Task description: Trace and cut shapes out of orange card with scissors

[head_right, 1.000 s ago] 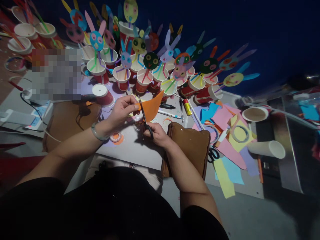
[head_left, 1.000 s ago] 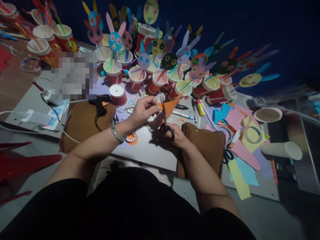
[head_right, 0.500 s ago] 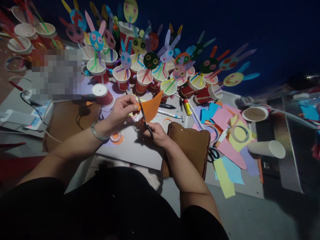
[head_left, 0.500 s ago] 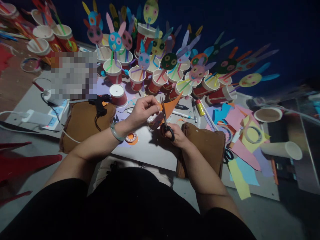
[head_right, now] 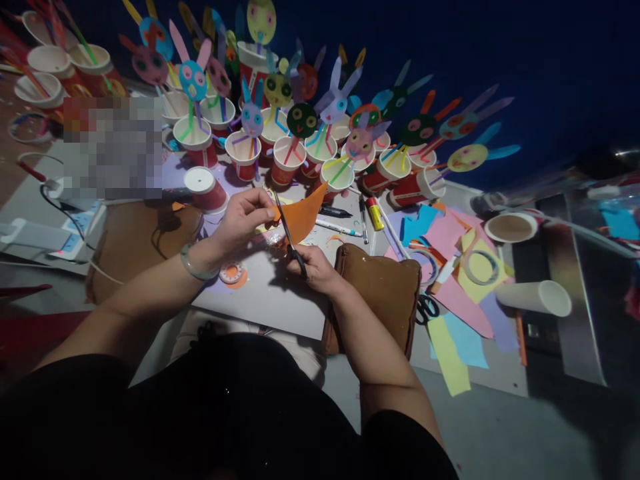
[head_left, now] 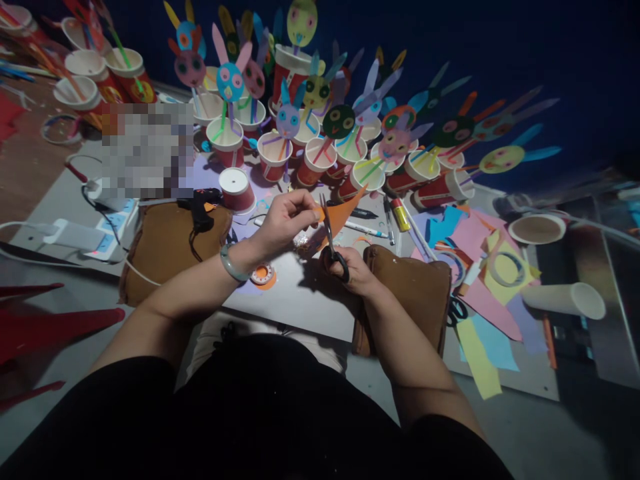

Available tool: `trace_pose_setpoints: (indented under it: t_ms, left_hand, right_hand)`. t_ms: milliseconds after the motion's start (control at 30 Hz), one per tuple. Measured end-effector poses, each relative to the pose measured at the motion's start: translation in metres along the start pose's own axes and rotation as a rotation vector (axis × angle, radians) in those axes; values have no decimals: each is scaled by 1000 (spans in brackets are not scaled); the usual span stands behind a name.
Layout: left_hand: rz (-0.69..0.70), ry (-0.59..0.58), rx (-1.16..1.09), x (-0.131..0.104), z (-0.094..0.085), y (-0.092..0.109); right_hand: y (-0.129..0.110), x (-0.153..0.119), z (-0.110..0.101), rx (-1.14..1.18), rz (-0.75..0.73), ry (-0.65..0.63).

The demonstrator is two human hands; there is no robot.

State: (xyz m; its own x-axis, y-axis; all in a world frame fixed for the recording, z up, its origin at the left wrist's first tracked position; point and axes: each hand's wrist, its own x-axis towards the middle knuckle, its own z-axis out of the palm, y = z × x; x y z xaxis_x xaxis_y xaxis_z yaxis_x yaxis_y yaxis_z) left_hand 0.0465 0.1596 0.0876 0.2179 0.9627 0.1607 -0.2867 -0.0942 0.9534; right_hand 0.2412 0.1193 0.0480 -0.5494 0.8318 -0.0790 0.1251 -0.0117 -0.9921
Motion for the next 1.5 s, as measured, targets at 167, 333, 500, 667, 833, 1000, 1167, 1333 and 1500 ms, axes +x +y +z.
trace_pose_setpoints:
  t_ms: [167, 333, 500, 667, 833, 1000, 1167, 1333, 1500]
  left_hand:
    - [6, 12, 1, 2, -1, -1]
    - [23, 0, -12, 3, -3, -3]
    - [34, 1, -12, 3, -3, -3]
    - [29, 4, 0, 3, -4, -3]
    - [18, 1, 1, 4, -4, -4]
    - [33, 0, -11, 3, -5, -3]
    - [16, 5, -11, 3, -5, -2]
    - [8, 4, -29, 4, -5, -2]
    - [8, -4, -40, 4, -5, -3]
  right_hand:
    - [0, -1, -1, -22, 10, 7]
    - [-1, 0, -1, -8, 2, 2]
    - [-1, 0, -1, 12, -2, -1]
    - [-1, -1, -1, 2, 1, -8]
    - [0, -1, -1, -10, 17, -6]
    - [1, -2, -1, -6, 2, -10]
    - [-1, -2, -1, -13, 7, -13]
    - [-1, -2, -1, -19, 18, -10]
    - [-1, -1, -1, -23, 21, -31]
